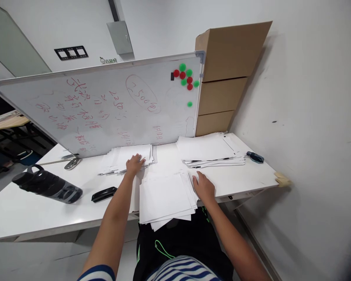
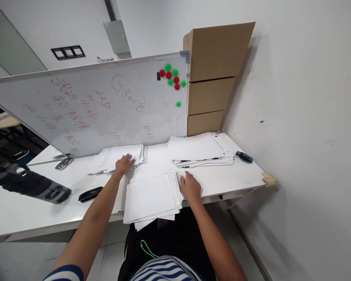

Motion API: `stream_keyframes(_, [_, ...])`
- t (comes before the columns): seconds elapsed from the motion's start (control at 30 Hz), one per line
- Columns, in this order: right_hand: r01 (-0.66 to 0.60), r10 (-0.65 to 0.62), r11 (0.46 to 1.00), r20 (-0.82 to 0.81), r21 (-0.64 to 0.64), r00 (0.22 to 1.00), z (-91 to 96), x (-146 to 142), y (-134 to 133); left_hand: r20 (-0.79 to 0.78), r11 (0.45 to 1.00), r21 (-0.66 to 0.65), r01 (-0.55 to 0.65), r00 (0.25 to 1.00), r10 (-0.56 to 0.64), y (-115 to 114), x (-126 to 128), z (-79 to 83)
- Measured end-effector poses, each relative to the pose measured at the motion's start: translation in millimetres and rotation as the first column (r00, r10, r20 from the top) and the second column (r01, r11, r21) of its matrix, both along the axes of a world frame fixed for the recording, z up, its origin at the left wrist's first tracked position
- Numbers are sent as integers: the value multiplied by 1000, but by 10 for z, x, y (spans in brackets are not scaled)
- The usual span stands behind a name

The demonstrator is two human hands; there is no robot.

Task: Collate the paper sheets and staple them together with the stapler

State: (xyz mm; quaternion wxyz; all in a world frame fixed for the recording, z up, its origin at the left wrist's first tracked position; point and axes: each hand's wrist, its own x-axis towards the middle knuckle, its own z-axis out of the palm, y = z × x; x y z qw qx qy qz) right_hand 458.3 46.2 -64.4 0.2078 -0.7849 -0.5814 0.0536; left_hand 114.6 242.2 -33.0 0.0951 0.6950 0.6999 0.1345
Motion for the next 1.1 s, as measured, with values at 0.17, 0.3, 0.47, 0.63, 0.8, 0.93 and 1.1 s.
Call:
stream_keyframes(0.17, [-1, 1, 1000, -13, -11, 1000, -1, 6, 1, -17, 999, -27, 31, 999, -31, -8, -81, 40])
stream_keyframes(0.3, [0, 0, 1000, -19, -16, 1000, 6, 8, 4, -10, 999, 47, 3, 1000, -2, -15, -49, 2])
stream_keyframes(0.47, [2, -2, 1000, -11, -16, 1000, 9, 11, 5, 31, 996, 88, -16, 999, 13, -20, -13, -1])
stream_keyframes(0.63, [2, -2, 1000, -14, -19, 1000, 21, 10, 1, 50, 996, 79, -30, 998, 26, -32, -3, -3])
stream_keyframes(0.8, [4, -4, 1000, -25, -21, 1000, 13, 9, 6, 44, 993, 115, -29, 999, 24, -45, 11, -29])
stream_keyframes(0.93, [0, 0, 1000, -32, -19, 999, 2, 11, 5, 69, 990, 118, -74, 995, 67, -31, 16, 6])
stream_keyframes(1.1, [-5, 5, 1000, -43, -5, 999, 18, 3, 3, 257, 978, 107, -177, 956, 145, -69, 36, 222])
